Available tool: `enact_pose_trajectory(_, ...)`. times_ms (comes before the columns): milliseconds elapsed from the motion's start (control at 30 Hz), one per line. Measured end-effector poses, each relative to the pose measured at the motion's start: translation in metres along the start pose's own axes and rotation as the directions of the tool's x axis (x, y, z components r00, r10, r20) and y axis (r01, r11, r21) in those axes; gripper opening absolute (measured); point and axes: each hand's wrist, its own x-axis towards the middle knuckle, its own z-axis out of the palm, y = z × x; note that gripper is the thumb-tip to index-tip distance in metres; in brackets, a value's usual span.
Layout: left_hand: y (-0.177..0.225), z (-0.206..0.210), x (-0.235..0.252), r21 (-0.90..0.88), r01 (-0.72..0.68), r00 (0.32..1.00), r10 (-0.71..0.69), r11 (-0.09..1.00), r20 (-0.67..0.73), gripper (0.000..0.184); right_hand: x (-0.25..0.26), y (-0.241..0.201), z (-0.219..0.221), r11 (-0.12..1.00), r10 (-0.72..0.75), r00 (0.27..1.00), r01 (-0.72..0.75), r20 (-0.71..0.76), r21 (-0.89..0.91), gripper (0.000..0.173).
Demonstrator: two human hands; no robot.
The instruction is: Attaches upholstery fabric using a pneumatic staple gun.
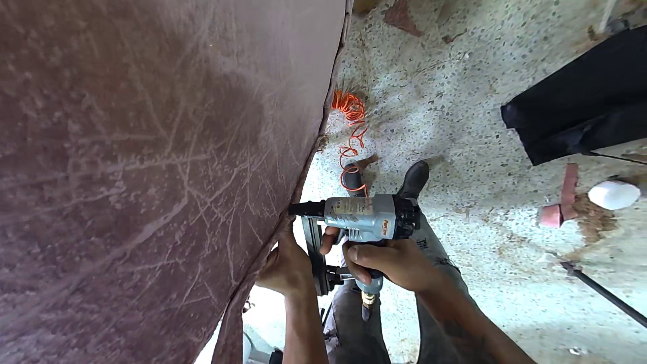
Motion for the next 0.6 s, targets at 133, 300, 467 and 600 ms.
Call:
enact_pose_trajectory(133,-0.007,-0.002,0.0,0.002,-0.03,0.999,0.03,1.0,0.012,0.014,0.003,-0.003,0.003,1.0,0.01,1.0,-0.009,0.009,-0.011,0.027)
enact_pose_trajectory(300,-0.01,-0.005,0.002,0.003,-0.069,0.997,0.069,0.998,0.035,0.015,0.007,0.006,-0.003,0.998,-0.046,0.995,0.042,0.089,0.045,0.03)
enact_pose_trajectory(467,-0.015,-0.005,0.002,-0.088,-0.099,0.993,0.104,0.991,0.056,0.012,0.014,0.008,-0.01,0.988,-0.059,0.991,0.04,0.124,0.151,0.029)
enact_pose_trajectory(600,-0.025,-0.004,0.004,-0.09,-0.221,0.972,0.227,0.971,0.063,0.01,0.012,-0.002,-0.001,0.976,0.003,0.995,-0.023,0.096,0.216,0.031)
